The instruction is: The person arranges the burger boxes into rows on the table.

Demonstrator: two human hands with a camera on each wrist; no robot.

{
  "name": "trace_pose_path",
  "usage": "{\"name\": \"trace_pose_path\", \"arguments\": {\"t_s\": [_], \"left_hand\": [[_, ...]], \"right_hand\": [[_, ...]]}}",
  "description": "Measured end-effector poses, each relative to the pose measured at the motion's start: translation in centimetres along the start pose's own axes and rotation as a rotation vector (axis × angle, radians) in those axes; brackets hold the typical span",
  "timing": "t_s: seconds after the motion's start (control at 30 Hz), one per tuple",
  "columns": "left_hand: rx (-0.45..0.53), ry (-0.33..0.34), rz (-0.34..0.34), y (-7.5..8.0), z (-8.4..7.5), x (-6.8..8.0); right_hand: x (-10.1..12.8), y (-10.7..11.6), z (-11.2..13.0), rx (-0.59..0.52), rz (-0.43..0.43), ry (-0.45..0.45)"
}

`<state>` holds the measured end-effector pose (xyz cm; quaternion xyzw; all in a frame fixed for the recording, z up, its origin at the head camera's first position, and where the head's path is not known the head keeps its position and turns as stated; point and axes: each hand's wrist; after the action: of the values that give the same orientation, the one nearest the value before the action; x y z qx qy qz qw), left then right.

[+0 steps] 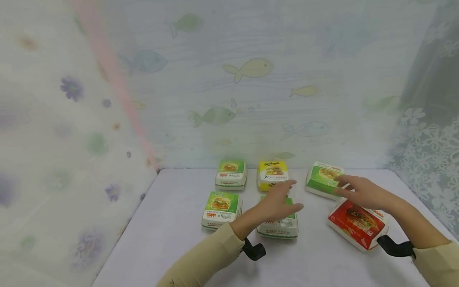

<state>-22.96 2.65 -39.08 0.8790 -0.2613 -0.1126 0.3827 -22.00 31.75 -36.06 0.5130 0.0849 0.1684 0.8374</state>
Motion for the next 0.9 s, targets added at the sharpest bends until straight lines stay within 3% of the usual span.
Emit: {"name": "trace_pose_path", "arguments": {"t_s": [0.37,0.73,0.9], "left_hand": [[0.182,0.149,-0.016,-1.5,-1.6,-3.2],[0.224,0.274,-0.09,-3.2,-2.5,-6.6],[0.235,0.34,-0.112,-4.4,-2.7,-8.3]], "right_hand": [[-1.8,1.2,-2.4,0.044,-0.037,-0.094],[-3.9,2.3,-3.8,0.039,-0.047,-0.183],[-4.8,2.5,-4.7,0.008,-0.012,-0.214]]}}
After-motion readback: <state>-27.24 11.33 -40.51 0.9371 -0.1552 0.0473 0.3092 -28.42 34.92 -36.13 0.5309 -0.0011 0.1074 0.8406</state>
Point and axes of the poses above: each hand's wrist, its own x-axis away from the middle knuckle, its own y-axis out of the back of the hand, z = x × y, and after that the axes turned 1 degree about x, right-handed
